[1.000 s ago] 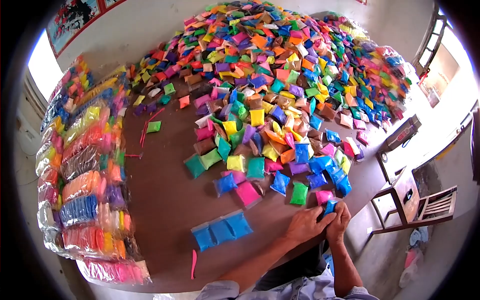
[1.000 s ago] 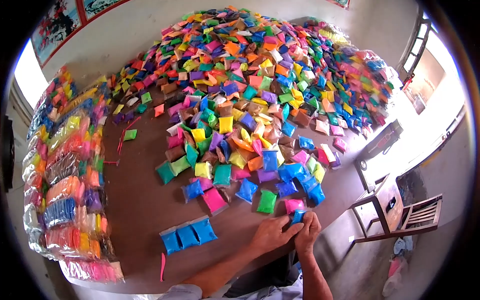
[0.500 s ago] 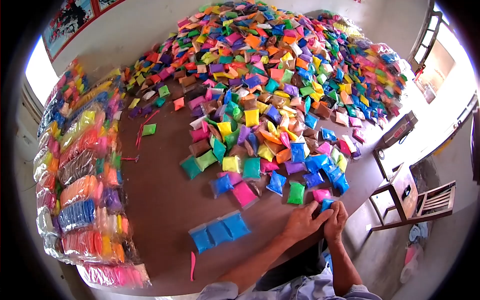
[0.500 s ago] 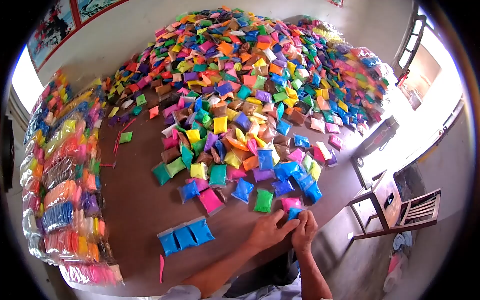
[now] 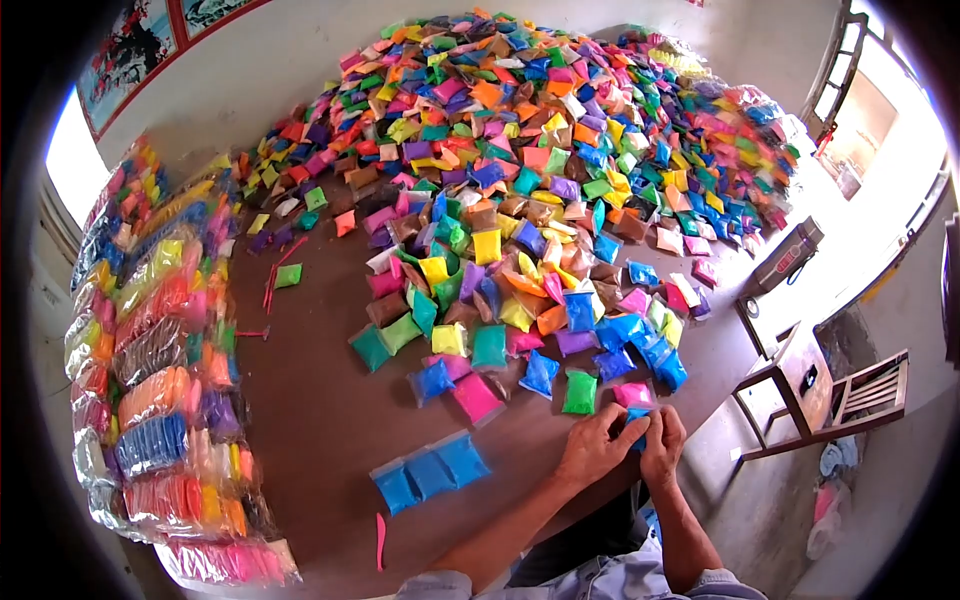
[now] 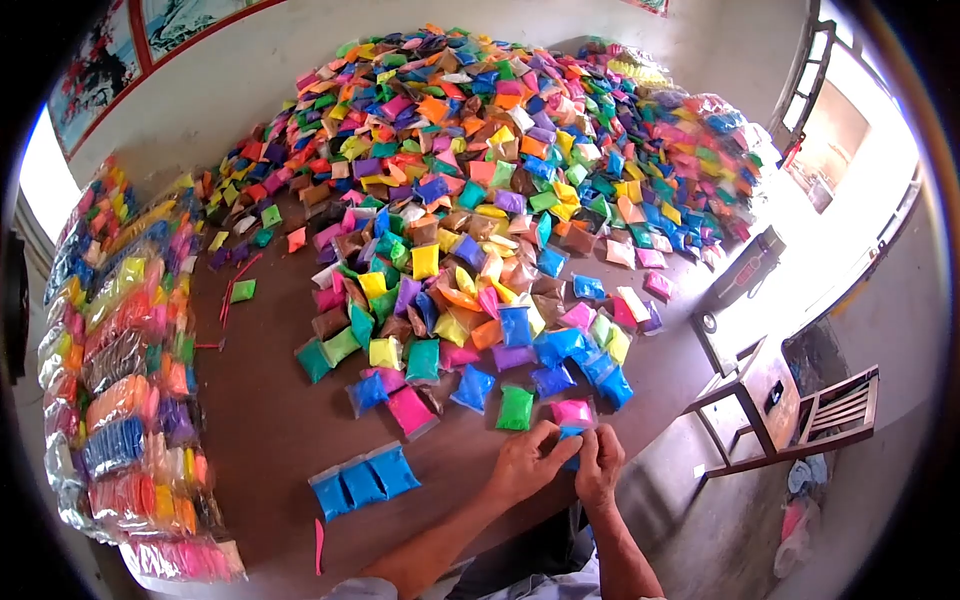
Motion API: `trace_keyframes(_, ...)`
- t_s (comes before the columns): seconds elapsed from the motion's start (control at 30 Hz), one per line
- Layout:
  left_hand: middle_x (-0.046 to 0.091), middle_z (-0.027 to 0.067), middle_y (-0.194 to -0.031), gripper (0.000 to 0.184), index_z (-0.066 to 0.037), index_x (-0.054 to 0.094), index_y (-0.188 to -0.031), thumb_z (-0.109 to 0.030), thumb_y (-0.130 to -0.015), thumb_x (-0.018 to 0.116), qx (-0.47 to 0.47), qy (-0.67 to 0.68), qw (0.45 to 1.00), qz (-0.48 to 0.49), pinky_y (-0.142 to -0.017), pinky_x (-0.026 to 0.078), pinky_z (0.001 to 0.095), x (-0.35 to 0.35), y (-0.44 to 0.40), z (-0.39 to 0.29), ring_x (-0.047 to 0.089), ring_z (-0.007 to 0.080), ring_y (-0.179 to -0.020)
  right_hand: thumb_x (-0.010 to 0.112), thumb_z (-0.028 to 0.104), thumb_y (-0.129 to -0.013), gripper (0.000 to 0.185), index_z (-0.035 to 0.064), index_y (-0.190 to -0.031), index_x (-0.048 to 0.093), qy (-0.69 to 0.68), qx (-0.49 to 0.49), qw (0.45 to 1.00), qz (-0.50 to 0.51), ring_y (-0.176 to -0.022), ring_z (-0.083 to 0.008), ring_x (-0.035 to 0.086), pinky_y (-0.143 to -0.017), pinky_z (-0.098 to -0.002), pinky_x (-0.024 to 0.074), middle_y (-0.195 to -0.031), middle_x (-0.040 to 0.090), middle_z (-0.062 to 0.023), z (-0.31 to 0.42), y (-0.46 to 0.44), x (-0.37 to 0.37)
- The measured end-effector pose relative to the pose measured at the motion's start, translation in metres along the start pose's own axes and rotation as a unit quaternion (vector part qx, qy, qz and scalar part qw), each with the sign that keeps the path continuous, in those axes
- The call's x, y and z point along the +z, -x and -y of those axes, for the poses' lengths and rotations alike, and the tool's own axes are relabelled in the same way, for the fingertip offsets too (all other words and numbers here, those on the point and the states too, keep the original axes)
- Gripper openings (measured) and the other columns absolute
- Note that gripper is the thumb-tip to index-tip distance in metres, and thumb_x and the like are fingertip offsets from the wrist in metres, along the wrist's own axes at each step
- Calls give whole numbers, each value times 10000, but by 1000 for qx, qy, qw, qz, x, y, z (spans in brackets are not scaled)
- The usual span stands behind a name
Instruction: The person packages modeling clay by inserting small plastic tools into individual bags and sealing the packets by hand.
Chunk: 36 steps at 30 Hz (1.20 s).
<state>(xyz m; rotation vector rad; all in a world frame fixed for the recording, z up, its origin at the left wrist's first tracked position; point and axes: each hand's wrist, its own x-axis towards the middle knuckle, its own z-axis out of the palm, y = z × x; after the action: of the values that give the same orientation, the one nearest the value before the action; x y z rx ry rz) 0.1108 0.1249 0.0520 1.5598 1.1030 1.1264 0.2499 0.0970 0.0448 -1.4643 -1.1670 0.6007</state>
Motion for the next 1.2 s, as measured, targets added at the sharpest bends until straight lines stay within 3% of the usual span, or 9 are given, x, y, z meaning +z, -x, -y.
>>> trace_keyframes(0.17,593,100,-702,293,-42,641,-901,-319,-979,692,-32,75,997,-3,-573,457,353,2,-1,11,551,148,-611,567,125,-1001,201,28,-826,548,27,-35,999,26,-709,-75,438,-614,-281,388,-717,470,15,4,4,-1)
trace_keyframes(0.23,627,150,-736,316,-53,614,-894,-350,-979,678,-19,55,998,-9,-571,473,395,1,-2,12,612,306,-623,567,133,-1003,194,24,-844,561,23,-34,998,37,-711,-78,449,-615,-282,394,-720,481,10,7,3,-1)
trace_keyframes(0.47,635,143,-738,272,-58,635,-900,-312,-968,702,20,54,998,-22,-573,478,385,0,-3,10,606,303,-622,570,156,-1011,205,7,-881,628,37,0,999,16,-694,-105,518,-618,-303,430,-709,555,-44,-3,2,-1)
trace_keyframes(0.53,595,104,-708,257,-28,663,-930,-276,-995,679,-23,102,995,-4,-588,463,326,1,-2,5,555,136,-626,575,147,-1007,203,4,-875,636,52,-9,999,9,-674,-117,540,-615,-309,443,-702,573,-60,-2,3,-1)
trace_keyframes(0.57,595,104,-708,257,-28,663,-930,-276,-995,679,-23,102,994,-1,-588,463,326,1,-1,5,555,136,-626,585,132,-999,187,0,-878,638,64,-30,997,10,-662,-136,561,-612,-318,453,-706,585,-81,-1,4,0)
trace_keyframes(0.77,646,118,-734,244,-26,672,-926,-263,-983,689,25,36,999,-7,-598,473,333,-3,-6,13,587,180,-625,605,91,-977,145,-17,-887,637,69,-71,995,30,-637,-181,587,-604,-332,466,-708,585,-126,10,3,4)
trace_keyframes(0.83,682,153,-777,284,-72,671,-897,-346,-970,676,19,39,999,-13,-635,518,416,-4,-5,14,679,327,-708,599,101,-989,173,-10,-856,605,57,-70,995,31,-653,-140,533,-597,-318,444,-700,548,-88,14,2,7)
trace_keyframes(0.9,680,151,-769,300,-71,670,-892,-361,-967,681,17,28,999,-9,-628,516,413,-4,-5,13,679,323,-701,592,111,-1001,210,-3,-826,573,44,-68,996,31,-669,-100,479,-591,-305,421,-692,511,-50,18,2,8)
trace_keyframes(1.2,632,177,-678,418,-51,627,-821,-445,-938,700,-26,-27,998,46,-563,490,440,0,-2,2,652,353,-623,575,103,-1009,196,-12,-852,593,60,-40,996,-43,-651,-146,520,-596,-343,438,-692,543,-103,2,2,3)
